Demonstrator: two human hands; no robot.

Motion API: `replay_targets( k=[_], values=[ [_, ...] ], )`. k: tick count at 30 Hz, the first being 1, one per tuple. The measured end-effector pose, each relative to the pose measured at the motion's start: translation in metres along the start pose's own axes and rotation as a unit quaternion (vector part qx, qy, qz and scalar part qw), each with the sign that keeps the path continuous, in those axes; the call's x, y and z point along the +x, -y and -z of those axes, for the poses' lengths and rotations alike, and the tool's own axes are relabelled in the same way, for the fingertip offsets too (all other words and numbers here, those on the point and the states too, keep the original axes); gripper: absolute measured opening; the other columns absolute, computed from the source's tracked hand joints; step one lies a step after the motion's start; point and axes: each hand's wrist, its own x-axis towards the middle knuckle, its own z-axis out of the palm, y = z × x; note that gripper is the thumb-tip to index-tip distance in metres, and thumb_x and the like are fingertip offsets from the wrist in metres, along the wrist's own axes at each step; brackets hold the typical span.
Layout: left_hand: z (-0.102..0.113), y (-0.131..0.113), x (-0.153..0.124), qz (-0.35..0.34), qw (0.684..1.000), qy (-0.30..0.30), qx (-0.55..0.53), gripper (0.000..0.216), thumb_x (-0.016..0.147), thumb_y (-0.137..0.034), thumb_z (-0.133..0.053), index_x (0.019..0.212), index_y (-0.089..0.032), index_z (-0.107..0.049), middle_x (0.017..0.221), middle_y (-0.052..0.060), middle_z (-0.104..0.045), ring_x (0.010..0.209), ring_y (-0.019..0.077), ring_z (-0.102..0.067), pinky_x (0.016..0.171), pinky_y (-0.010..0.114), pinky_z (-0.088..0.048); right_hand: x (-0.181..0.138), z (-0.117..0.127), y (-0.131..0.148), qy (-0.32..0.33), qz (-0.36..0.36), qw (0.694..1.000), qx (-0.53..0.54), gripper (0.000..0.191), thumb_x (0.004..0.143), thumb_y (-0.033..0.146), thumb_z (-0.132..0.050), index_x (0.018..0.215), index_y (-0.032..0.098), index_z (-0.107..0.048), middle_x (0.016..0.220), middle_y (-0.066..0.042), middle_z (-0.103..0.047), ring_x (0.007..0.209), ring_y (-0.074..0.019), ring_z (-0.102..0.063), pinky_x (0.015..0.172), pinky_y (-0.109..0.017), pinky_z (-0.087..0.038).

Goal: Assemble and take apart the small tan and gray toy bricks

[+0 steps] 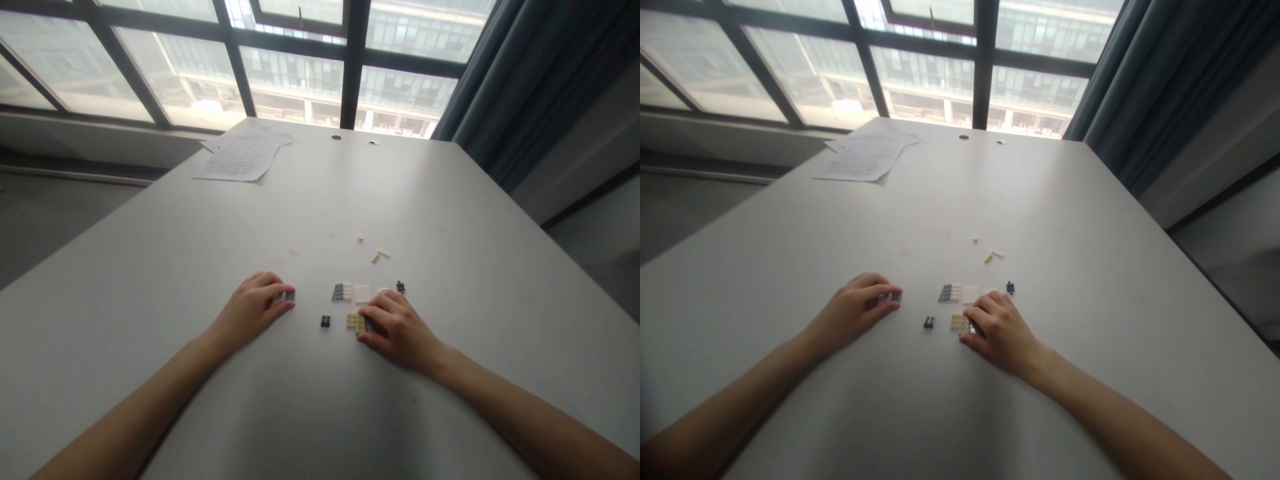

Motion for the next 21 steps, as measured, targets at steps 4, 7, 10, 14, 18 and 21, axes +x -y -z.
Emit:
replay_targets(
  k=[4, 7, 10, 14, 18, 21],
  values=[
    [0.002, 0.003, -0.005, 0.000, 1.000, -0.007, -0.003, 0.028, 0.086, -0.043, -0.056, 0.099, -0.022, -0.070, 0.094, 0.004, -0.063, 0.087, 0.0189, -0.057, 0.082, 0.031, -0.046, 0.009, 0.013, 0.001, -0.029, 0.003, 1.000, 0.002, 0.028, 0.080, 0.032, -0.071, 0.103, 0.017, -0.065, 0.095, -0.008, -0.066, 0.090, -0.0235, -0.055, 0.085, -0.039, -0.044],
    [0.001, 0.003, -0.006, 0.000, 1.000, -0.015, 0.000, 0.028, 0.086, -0.043, -0.057, 0.099, -0.022, -0.070, 0.094, 0.004, -0.063, 0.087, 0.0191, -0.056, 0.082, 0.032, -0.046, 0.030, 0.022, 0.005, -0.072, -0.004, 0.997, 0.009, 0.030, 0.078, 0.033, -0.073, 0.102, 0.017, -0.065, 0.094, -0.007, -0.066, 0.090, -0.0231, -0.055, 0.085, -0.038, -0.044],
    [-0.001, 0.003, -0.007, -0.008, 1.000, -0.025, 0.008, 0.027, 0.086, -0.041, -0.057, 0.099, -0.021, -0.070, 0.093, 0.004, -0.064, 0.088, 0.0196, -0.056, 0.083, 0.033, -0.045, 0.057, 0.018, 0.011, -0.088, -0.003, 0.996, 0.020, 0.030, 0.076, 0.036, -0.075, 0.098, 0.017, -0.067, 0.091, -0.007, -0.067, 0.090, -0.0224, -0.055, 0.086, -0.037, -0.044],
    [-0.003, 0.002, -0.009, -0.014, 0.999, -0.028, 0.019, 0.025, 0.087, -0.038, -0.057, 0.100, -0.021, -0.070, 0.093, 0.005, -0.064, 0.088, 0.0198, -0.056, 0.083, 0.033, -0.044, 0.084, -0.005, 0.018, -0.036, 0.011, 0.999, 0.005, 0.031, 0.076, 0.037, -0.075, 0.099, 0.018, -0.068, 0.092, -0.006, -0.067, 0.091, -0.0219, -0.055, 0.086, -0.035, -0.042],
    [-0.002, 0.002, -0.009, -0.011, 0.999, -0.028, 0.018, 0.022, 0.087, -0.037, -0.059, 0.100, -0.022, -0.069, 0.093, 0.004, -0.063, 0.089, 0.0197, -0.056, 0.084, 0.034, -0.043, 0.092, -0.022, 0.019, 0.007, -0.001, 0.999, -0.031, 0.028, 0.078, 0.038, -0.073, 0.097, 0.018, -0.069, 0.091, -0.006, -0.067, 0.092, -0.0230, -0.055, 0.086, -0.037, -0.039],
    [-0.002, 0.003, -0.009, -0.012, 1.000, -0.024, 0.010, 0.021, 0.086, -0.036, -0.060, 0.100, -0.022, -0.069, 0.093, 0.003, -0.064, 0.091, 0.0198, -0.056, 0.085, 0.034, -0.043, 0.089, -0.025, 0.017, 0.016, -0.019, 0.999, -0.046, 0.026, 0.079, 0.038, -0.072, 0.097, 0.019, -0.068, 0.092, -0.006, -0.066, 0.093, -0.0232, -0.054, 0.086, -0.037, -0.038]
  ],
)
